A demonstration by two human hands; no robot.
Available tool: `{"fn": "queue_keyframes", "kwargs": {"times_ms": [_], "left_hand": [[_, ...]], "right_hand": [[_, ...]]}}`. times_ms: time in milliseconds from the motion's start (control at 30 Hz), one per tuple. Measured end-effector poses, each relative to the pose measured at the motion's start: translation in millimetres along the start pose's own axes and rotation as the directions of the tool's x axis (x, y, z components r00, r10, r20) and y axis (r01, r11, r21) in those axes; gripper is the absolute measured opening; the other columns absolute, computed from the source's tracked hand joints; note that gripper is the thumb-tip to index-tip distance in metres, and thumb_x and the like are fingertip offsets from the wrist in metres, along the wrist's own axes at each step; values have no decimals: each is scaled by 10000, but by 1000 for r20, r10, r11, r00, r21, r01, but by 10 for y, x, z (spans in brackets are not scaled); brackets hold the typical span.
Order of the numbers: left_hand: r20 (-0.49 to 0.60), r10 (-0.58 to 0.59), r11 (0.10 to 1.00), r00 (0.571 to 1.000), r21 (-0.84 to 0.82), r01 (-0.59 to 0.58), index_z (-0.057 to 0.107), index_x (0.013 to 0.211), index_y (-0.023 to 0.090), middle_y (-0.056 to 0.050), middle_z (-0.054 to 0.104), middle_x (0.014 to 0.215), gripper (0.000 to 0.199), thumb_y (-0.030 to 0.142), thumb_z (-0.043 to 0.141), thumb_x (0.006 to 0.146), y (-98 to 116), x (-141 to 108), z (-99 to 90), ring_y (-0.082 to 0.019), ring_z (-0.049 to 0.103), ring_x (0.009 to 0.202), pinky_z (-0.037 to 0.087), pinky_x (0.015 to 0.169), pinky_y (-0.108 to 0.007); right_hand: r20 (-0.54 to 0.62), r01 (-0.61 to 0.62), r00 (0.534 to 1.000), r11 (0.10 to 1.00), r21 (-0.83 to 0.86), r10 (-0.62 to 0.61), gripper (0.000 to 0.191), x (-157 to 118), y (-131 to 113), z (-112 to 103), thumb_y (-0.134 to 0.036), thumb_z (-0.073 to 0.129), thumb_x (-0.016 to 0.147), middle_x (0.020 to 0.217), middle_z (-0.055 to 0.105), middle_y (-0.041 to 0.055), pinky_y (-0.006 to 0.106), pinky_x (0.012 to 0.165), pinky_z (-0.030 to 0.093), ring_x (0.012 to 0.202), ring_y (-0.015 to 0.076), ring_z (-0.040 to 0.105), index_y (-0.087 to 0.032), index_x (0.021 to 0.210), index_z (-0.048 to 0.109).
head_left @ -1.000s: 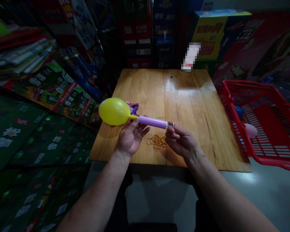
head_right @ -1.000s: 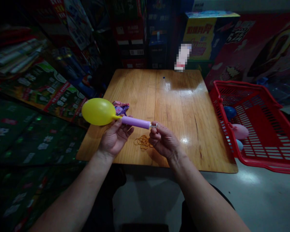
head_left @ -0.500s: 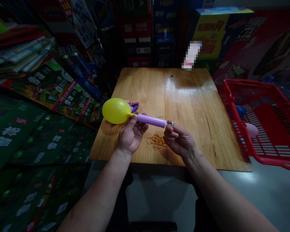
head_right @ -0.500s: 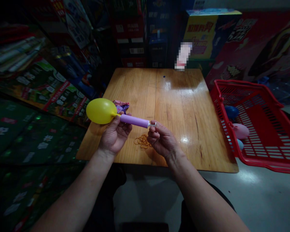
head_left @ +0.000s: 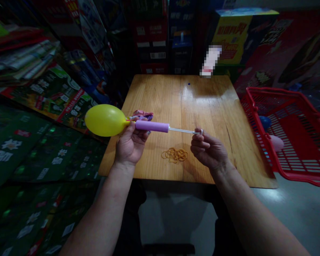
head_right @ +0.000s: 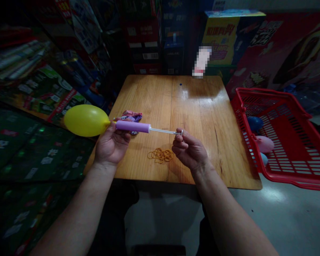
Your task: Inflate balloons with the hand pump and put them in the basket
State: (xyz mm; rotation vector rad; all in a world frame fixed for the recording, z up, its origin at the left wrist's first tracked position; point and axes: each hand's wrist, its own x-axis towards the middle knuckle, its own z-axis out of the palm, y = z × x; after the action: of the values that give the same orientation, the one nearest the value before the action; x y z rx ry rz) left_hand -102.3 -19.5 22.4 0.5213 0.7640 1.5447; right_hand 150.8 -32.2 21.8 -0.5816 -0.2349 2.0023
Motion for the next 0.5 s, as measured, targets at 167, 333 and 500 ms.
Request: {"fn": "queue_keyframes", "kwargs": {"times_ms": [167,333,500], "left_hand": [[33,-157,988,987,5,157,720,1114,255,-53,742,1173,223,311,700,900,-165,-117,56,-179,721,944,585,674,-240],[65,-171,985,983,-23,173,694,1192,266,-62,736,1188,266,296,654,931,-219,-120,83,-161,715,953,582,726,-231],[65,-187,982,980,-26,189,706,1101,238,-74,734,1192,185,280,654,928,-226,-108,89,-183,706,1024,581,787,-253]], "right_hand": [[72,-105,992,994,38,102,156,24,190,-47,-172,695,869,765,649,-40,140,514,434,525,29,469,-190,1014,640],[143,-130,983,988,84,117,162,35,285,-40,-152,700,860,775,663,-35,124,505,434,506,14,463,-176,1007,637],[93,-128,989,983,134,116,72,53,287,-45,-145,624,926,737,637,-53,116,472,415,463,10,417,-184,986,628]]}}
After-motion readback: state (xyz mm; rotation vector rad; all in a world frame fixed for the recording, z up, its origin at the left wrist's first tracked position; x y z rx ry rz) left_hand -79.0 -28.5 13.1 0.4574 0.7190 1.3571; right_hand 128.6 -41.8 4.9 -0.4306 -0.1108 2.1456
